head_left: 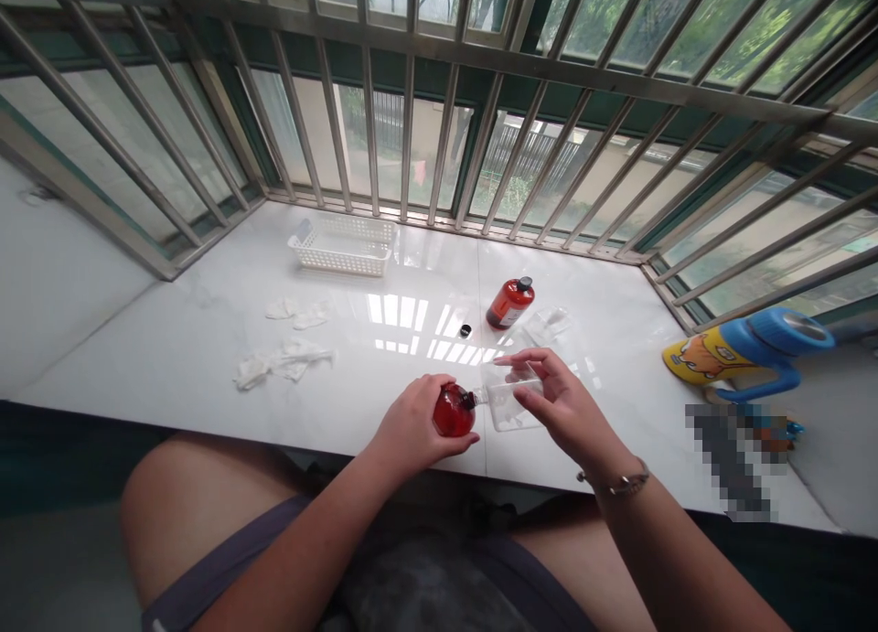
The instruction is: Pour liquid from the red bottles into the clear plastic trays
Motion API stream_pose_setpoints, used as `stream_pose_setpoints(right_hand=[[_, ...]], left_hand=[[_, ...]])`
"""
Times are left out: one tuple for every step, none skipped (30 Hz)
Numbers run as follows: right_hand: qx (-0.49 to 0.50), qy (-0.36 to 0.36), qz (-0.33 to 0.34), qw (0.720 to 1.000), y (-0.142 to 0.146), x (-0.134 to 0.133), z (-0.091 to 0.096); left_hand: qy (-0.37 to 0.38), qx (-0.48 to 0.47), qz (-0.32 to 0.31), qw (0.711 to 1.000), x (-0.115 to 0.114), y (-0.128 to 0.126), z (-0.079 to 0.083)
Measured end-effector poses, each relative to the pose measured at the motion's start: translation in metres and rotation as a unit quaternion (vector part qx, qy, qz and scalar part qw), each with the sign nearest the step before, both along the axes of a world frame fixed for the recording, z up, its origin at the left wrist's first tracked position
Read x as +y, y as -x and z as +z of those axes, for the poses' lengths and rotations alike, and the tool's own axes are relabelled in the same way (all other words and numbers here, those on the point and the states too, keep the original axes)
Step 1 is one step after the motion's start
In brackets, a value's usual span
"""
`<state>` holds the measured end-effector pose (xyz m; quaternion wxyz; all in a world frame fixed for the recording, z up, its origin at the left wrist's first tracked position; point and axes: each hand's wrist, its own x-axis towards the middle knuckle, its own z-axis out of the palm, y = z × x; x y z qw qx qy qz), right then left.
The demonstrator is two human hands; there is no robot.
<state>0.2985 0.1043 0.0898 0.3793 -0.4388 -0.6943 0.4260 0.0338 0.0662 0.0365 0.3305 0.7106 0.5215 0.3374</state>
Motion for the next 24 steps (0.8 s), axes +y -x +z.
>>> stream_pose_setpoints(right_hand=[[0.001, 0.019, 0.003, 1.0, 0.0, 0.002, 0.001], [0.003, 0.039, 0.005, 0.999, 0.0, 0.005, 0.002], [0.006, 0.057, 0.009, 0.998, 0.0, 0.007, 0.003], [0.006, 0.072, 0.011, 0.997, 0.0, 0.01, 0.005], [0.005, 0.083, 0.014, 0.996, 0.0, 0.012, 0.006], [0.002, 0.089, 0.016, 0.996, 0.0, 0.014, 0.008], [-0.004, 0.093, 0.02, 0.995, 0.0, 0.016, 0.011], [-0.011, 0.096, 0.023, 0.995, 0.001, 0.018, 0.014], [-0.019, 0.098, 0.026, 0.995, 0.001, 0.019, 0.017], [-0.029, 0.101, 0.027, 0.994, 0.002, 0.021, 0.021], [-0.042, 0.107, 0.024, 0.993, 0.004, 0.021, 0.025], [-0.055, 0.115, 0.02, 0.992, 0.005, 0.022, 0.03], [-0.069, 0.126, 0.014, 0.99, 0.008, 0.022, 0.035], [-0.083, 0.138, 0.01, 0.987, 0.01, 0.022, 0.039], [-0.095, 0.15, 0.007, 0.984, 0.012, 0.022, 0.044], [-0.105, 0.159, 0.006, 0.982, 0.014, 0.022, 0.048], [-0.114, 0.164, 0.007, 0.98, 0.016, 0.022, 0.051], [-0.123, 0.167, 0.01, 0.978, 0.017, 0.022, 0.054], [-0.133, 0.168, 0.012, 0.977, 0.018, 0.022, 0.056], [-0.142, 0.169, 0.013, 0.975, 0.019, 0.023, 0.057], [-0.15, 0.169, 0.014, 0.974, 0.02, 0.023, 0.058], [-0.157, 0.17, 0.014, 0.973, 0.021, 0.023, 0.059], [-0.161, 0.17, 0.014, 0.972, 0.021, 0.022, 0.06], [-0.164, 0.169, 0.013, 0.972, 0.022, 0.022, 0.061]], left_hand=[[0.0, -0.001, -0.001, 1.0, 0.0, 0.0, 0.0], [0.0, -0.001, -0.002, 1.0, 0.0, 0.0, 0.0], [-0.001, -0.003, -0.002, 1.0, 0.0, 0.0, 0.0], [-0.001, -0.005, -0.002, 1.0, 0.0, 0.0, 0.0], [-0.002, -0.007, -0.003, 1.0, 0.0, 0.0, 0.0], [-0.002, -0.009, -0.003, 1.0, 0.0, 0.0, 0.0], [-0.002, -0.011, -0.003, 1.0, 0.0, 0.0, 0.001], [-0.003, -0.013, -0.002, 1.0, 0.0, 0.0, 0.0], [-0.003, -0.015, -0.001, 1.0, 0.0, 0.0, 0.0], [-0.004, -0.017, -0.001, 1.0, 0.0, 0.0, 0.0], [-0.004, -0.019, -0.001, 1.0, 0.0, 0.0, -0.001], [-0.004, -0.02, -0.002, 1.0, 0.0, 0.0, -0.001], [-0.003, -0.022, -0.003, 1.0, 0.001, 0.0, -0.001], [-0.003, -0.023, -0.005, 1.0, 0.001, 0.001, -0.001], [-0.002, -0.024, -0.006, 1.0, 0.001, 0.001, -0.002], [-0.002, -0.025, -0.006, 1.0, 0.001, 0.001, -0.001], [-0.002, -0.026, -0.006, 1.0, 0.001, 0.001, -0.001], [-0.002, -0.027, -0.006, 1.0, 0.001, 0.002, -0.001], [-0.001, -0.029, -0.005, 1.0, 0.001, 0.002, 0.0], [-0.001, -0.03, -0.005, 1.0, 0.0, 0.002, 0.0], [0.0, -0.031, -0.006, 0.999, 0.0, 0.002, 0.0], [0.0, -0.033, -0.006, 0.999, 0.0, 0.002, 0.0], [0.0, -0.034, -0.007, 0.999, 0.0, 0.002, 0.0], [-0.001, -0.036, -0.008, 0.999, -0.001, 0.002, 0.0]])
